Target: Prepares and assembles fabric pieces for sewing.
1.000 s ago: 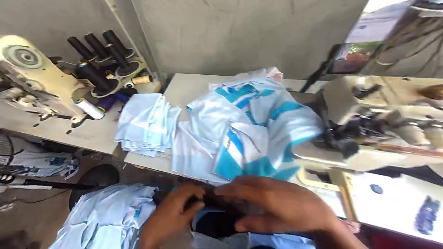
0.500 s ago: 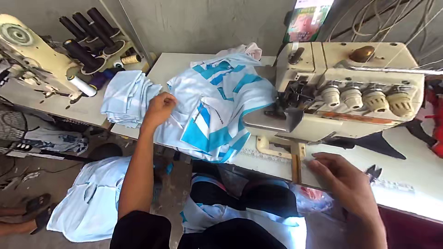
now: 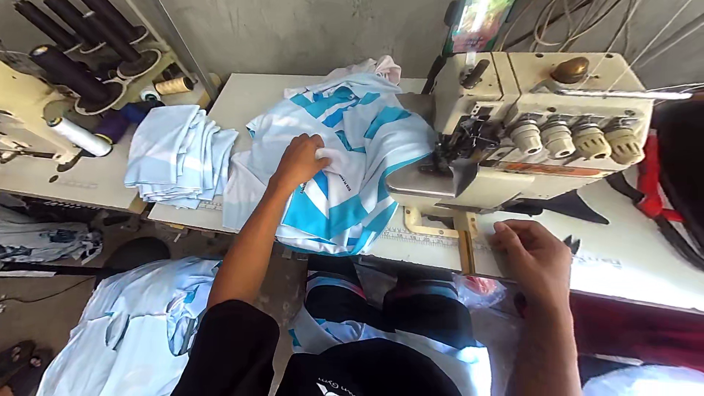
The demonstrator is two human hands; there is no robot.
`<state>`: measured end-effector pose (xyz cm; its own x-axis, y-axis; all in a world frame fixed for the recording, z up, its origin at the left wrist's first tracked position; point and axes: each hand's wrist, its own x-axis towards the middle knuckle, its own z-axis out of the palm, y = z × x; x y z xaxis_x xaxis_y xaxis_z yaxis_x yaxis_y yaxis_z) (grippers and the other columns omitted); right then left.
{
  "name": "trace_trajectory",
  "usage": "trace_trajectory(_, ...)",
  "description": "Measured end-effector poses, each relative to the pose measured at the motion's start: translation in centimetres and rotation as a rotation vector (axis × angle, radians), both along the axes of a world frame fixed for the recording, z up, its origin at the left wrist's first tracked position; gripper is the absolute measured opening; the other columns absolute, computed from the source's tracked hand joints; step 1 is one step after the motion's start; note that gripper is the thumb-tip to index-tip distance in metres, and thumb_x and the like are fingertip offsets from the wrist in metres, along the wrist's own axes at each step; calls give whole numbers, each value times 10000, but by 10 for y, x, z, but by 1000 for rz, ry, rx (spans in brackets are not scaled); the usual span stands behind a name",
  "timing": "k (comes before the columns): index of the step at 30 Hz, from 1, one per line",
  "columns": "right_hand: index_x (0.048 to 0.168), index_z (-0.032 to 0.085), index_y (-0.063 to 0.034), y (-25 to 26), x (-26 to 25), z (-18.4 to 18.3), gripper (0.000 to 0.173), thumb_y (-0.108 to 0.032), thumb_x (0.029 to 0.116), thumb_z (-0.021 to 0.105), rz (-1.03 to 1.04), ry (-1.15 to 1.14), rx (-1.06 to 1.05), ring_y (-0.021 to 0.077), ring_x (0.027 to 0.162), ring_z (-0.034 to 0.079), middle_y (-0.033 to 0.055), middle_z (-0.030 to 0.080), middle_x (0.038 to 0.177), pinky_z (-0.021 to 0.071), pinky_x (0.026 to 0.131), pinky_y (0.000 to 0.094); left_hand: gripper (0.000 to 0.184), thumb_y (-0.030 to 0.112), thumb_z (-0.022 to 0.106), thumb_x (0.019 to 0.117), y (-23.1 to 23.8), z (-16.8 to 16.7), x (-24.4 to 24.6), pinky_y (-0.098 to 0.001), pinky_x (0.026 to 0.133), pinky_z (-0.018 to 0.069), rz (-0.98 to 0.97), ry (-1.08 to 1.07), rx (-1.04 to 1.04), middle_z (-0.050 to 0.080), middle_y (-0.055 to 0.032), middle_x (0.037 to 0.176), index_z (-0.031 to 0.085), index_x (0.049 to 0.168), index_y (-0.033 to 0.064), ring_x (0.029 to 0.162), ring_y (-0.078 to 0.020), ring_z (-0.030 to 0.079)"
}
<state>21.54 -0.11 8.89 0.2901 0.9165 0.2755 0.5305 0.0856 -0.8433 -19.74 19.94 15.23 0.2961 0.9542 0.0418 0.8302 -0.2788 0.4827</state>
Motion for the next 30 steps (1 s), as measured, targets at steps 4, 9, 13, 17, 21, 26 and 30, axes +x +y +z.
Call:
trace_trajectory(4,1041,680,6,-4,-1,-3,303,-285,1014,598,-16,-134,15,-34,619,594,-9,667,754,508,587,162,172,135,708,948,-3,-4,-18,-587,1002,459,-83,-55,199,650,-245,1079,751,1063,15,1106,-424,599)
trace_trajectory(9,1022,680,0,1,3,-2,314,-303,1018,597,22,-137,12,-36,615,591,-11,664,745,499,581,158,165,157,703,964,-30,6,-33,-548,1047,454,-36,-163,442,693,-154,1221,803,1068,79,1185,-334,625)
trace_trajectory(13,998,667,18,-7,-16,12,244,-220,1005,615,76,-15,129,-57,635,614,-32,675,774,529,584,135,190,105,644,969,-65,23,-23,-384,960,562,-12,-420,432,739,-123,1114,733,1092,-10,1042,-166,706)
trace_trajectory(17,1218,622,41,-3,-84,59,364,-214,971,701,411,-104,381,98,941,679,137,685,1124,590,816,247,144,-3,544,993,-148,38,52,-279,736,580,-39,-693,431,651,-135,995,579,1120,-63,830,-117,655)
trace_trajectory(21,1431,501,49,32,-148,108,609,-296,958,667,903,-134,469,221,1330,549,250,557,1429,436,1124,348,197,-84,630,864,-210,84,83,-372,772,602,-351,-486,656,719,-237,984,687,1041,-150,876,-279,730)
trace_trajectory(26,1219,685,-254,31,-165,142,235,-227,985,691,1296,276,479,-31,1146,629,-179,689,1241,522,1009,217,153,-98,562,911,-242,147,50,-334,749,565,-476,-487,832,670,-246,932,660,1010,-160,849,-280,679)
trace_trajectory(30,1298,607,-334,6,-159,158,417,-172,939,744,1382,307,302,-75,1080,646,-257,675,1215,553,940,162,162,-79,539,923,-246,188,24,-317,811,576,-404,-428,978,688,-234,967,666,994,-150,922,-247,688)
